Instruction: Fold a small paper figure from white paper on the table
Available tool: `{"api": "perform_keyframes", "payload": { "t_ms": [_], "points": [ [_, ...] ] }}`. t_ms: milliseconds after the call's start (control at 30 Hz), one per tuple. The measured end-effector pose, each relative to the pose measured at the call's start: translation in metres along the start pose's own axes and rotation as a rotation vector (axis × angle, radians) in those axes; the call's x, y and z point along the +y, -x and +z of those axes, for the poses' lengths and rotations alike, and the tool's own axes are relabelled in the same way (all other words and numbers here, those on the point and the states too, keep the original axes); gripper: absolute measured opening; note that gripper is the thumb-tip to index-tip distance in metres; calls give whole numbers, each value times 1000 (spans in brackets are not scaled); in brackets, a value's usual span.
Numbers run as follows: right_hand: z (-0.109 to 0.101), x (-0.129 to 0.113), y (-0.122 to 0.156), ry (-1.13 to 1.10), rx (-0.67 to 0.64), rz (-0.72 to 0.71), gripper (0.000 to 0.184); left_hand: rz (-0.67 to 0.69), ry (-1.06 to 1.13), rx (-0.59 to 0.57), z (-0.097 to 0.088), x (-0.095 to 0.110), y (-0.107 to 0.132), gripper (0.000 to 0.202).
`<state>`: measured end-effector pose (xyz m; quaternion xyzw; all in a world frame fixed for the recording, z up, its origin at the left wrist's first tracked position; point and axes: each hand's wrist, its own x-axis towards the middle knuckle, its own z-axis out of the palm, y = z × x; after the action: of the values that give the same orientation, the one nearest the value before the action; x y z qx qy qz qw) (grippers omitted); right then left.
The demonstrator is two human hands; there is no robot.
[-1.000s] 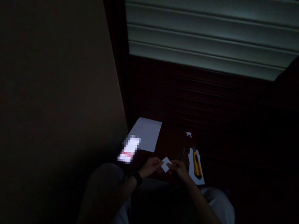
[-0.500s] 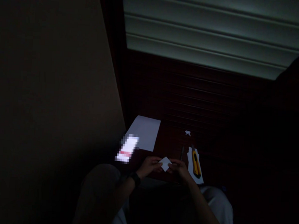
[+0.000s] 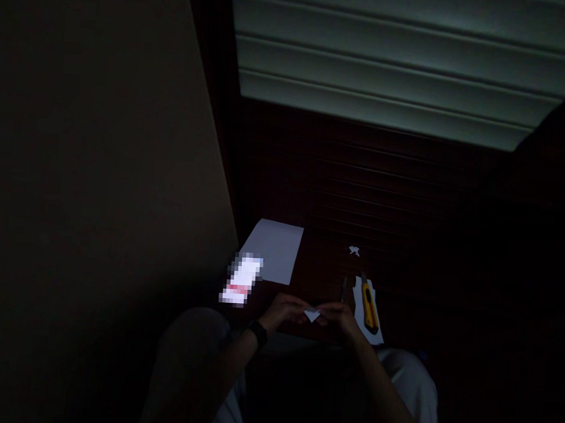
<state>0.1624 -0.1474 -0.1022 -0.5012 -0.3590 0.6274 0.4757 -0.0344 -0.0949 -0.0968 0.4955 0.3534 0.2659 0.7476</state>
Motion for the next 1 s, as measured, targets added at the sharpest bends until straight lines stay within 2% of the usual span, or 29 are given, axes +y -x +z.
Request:
{"api": "perform_keyframes", "payload": {
  "t_ms": [367,500,700,1000],
  "points": [
    [6,1,-1,-25,12,-15,32,37,9,51,1,0,2,34],
    [12,8,-6,-18,77,-61,29,65,-4,79,6,1,3,36],
    [13,12,-8,-2,152,-97,47,99,-5,159,11,-5,0,50],
    [11,15,-9,10,179,-76,35,33,-29,164,10,-1,1,41]
  ]
}}
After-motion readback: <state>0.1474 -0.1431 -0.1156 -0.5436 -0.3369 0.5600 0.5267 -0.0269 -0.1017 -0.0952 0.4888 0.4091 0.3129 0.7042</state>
